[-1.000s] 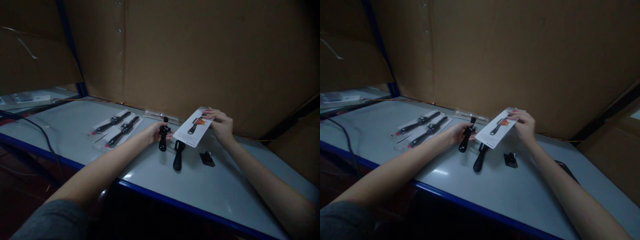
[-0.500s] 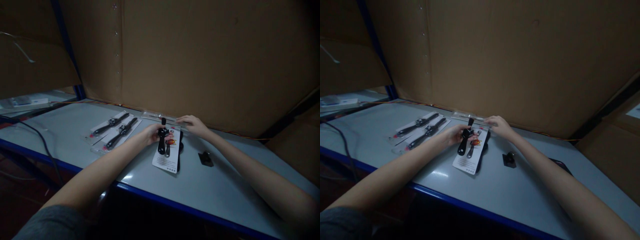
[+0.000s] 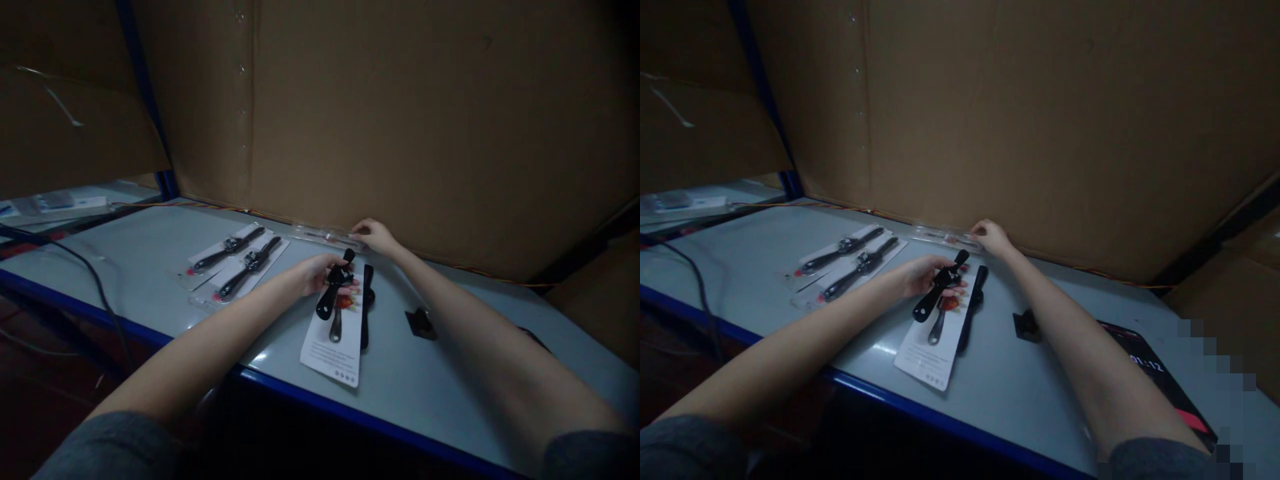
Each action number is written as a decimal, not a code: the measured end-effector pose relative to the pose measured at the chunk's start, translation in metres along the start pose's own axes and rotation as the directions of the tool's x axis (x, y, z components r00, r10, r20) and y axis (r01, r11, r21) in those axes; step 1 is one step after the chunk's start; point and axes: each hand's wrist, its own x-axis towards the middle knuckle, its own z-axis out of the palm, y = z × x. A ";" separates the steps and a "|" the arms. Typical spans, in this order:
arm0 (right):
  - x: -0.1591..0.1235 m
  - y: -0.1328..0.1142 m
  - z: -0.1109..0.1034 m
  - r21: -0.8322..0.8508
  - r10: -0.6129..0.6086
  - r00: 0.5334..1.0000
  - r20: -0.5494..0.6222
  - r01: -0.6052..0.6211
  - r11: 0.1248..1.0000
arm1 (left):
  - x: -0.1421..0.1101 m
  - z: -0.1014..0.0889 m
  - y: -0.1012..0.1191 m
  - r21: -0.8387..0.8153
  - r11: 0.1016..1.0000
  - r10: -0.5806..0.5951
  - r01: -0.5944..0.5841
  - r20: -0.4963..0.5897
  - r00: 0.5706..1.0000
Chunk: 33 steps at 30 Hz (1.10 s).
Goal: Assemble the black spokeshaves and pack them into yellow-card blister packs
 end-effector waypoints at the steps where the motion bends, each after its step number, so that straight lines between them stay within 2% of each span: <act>1: 0.000 0.002 -0.005 0.035 0.006 1.000 -0.029 -0.005 0.999 | 0.001 0.000 0.000 0.006 1.000 -0.003 0.003 -0.001 1.000; 5: -0.004 -0.003 -0.033 0.162 0.038 0.987 -0.154 -0.013 0.987 | 0.003 -0.002 0.002 0.007 1.000 -0.015 0.015 -0.001 1.000; 7: -0.012 -0.013 -0.055 0.222 0.028 0.986 -0.165 0.010 0.975 | 0.001 -0.002 0.005 -0.016 0.999 -0.033 0.033 0.010 0.999; 10: -0.034 -0.033 -0.091 0.419 -0.091 0.995 -0.038 0.098 0.903 | -0.007 0.001 0.009 -0.015 0.998 -0.056 0.058 0.112 0.992; 13: -0.060 -0.055 -0.116 0.429 -0.251 0.956 0.151 0.165 0.888 | -0.018 0.007 0.012 0.047 0.993 -0.119 0.109 0.319 0.940; 15: -0.074 -0.067 -0.120 0.421 -0.323 0.914 0.247 0.199 0.885 | -0.024 0.013 0.012 0.095 0.992 -0.113 0.082 0.396 0.911; 17: -0.083 -0.073 -0.117 0.418 -0.357 0.890 0.283 0.220 0.881 | -0.028 0.019 0.009 0.186 0.982 -0.111 0.039 0.397 0.911; 21: -0.094 -0.075 -0.107 0.389 -0.365 0.901 0.234 0.258 0.885 | -0.030 0.024 0.000 0.400 0.912 -0.067 -0.093 0.368 0.928; 24: -0.100 -0.074 -0.103 0.319 -0.302 0.945 0.126 0.250 0.914 | -0.029 0.025 -0.003 0.393 0.909 -0.028 -0.141 0.394 0.919; 26: -0.105 -0.075 -0.101 0.307 -0.208 0.978 0.017 0.193 0.932 | -0.029 0.026 -0.003 0.368 0.917 0.001 -0.157 0.390 0.921; 28: -0.110 -0.076 -0.099 0.365 -0.075 0.994 -0.077 0.098 0.926 | -0.030 0.027 -0.002 0.345 0.924 0.038 -0.167 0.353 0.935; 31: -0.118 -0.078 -0.096 0.562 0.176 0.975 -0.135 -0.071 0.824 | -0.031 0.029 0.001 0.271 0.943 0.110 -0.194 0.297 0.949; 33: -0.121 -0.083 -0.097 0.724 0.349 0.932 -0.099 -0.173 0.667 | -0.032 0.031 0.003 0.203 0.944 0.198 -0.261 0.282 0.939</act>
